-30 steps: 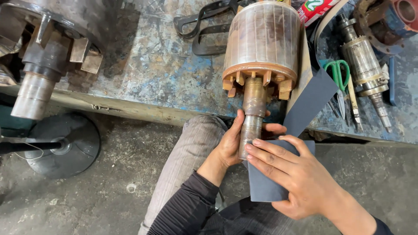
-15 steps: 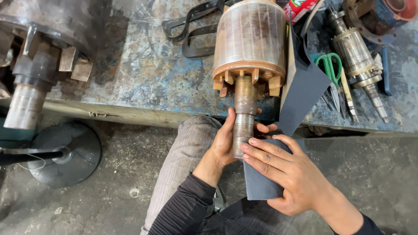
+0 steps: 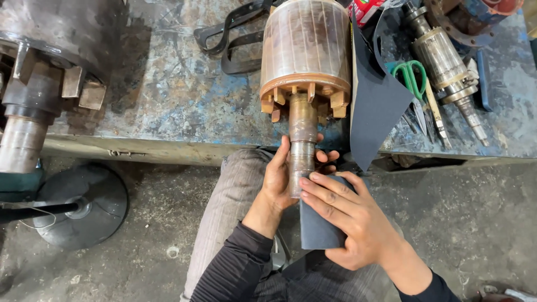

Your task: Cleaning and polishing a motor shaft using sandpaper on a workbench.

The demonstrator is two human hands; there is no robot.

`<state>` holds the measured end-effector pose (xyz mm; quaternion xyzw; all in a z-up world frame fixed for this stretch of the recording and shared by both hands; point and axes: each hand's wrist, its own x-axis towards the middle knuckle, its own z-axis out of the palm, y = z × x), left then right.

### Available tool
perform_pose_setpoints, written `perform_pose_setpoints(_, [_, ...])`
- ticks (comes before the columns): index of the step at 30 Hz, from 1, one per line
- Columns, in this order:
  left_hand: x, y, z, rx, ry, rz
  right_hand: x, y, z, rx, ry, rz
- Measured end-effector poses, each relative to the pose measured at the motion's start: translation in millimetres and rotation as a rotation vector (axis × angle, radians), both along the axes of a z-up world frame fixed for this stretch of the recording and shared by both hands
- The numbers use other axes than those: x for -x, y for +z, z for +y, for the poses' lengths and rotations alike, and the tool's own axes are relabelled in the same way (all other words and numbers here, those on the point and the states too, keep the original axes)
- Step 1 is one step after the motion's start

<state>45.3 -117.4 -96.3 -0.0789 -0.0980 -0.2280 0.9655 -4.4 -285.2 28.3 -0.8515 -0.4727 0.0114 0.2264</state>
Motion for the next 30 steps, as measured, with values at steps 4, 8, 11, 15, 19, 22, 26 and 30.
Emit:
perform_pose_setpoints(4, [5, 2, 2, -0.039, 0.039, -0.088, 1, -1, 1, -0.026, -0.01, -0.002])
perform_pose_setpoints(8, [8, 8, 4, -0.161, 0.056, -0.091, -4, 8, 19, 0.047, 0.003, -0.036])
perform_pose_setpoints(11, [8, 6, 4, -0.077, 0.007, -0.055, -10, 7, 28, 0.094, 0.044, -0.068])
perform_pose_setpoints(15, [8, 2, 0, -0.076, 0.072, -0.06, -9, 8, 24, 0.091, 0.048, -0.04])
perform_pose_setpoints(19, [8, 7, -2, -0.091, 0.117, -0.106, -4, 3, 2, 0.008, -0.015, -0.001])
perform_pose_setpoints(22, [8, 9, -3, -0.155, 0.14, -0.112, -2, -5, -1, -0.027, -0.027, 0.002])
perform_pose_setpoints(26, [3, -12, -4, -0.112, 0.083, -0.131, -6, -6, 21, 0.013, 0.011, -0.062])
perform_pose_setpoints(30, [1, -24, -4, -0.006, 0.001, -0.155, -13, -6, 28, 0.024, 0.079, -0.09])
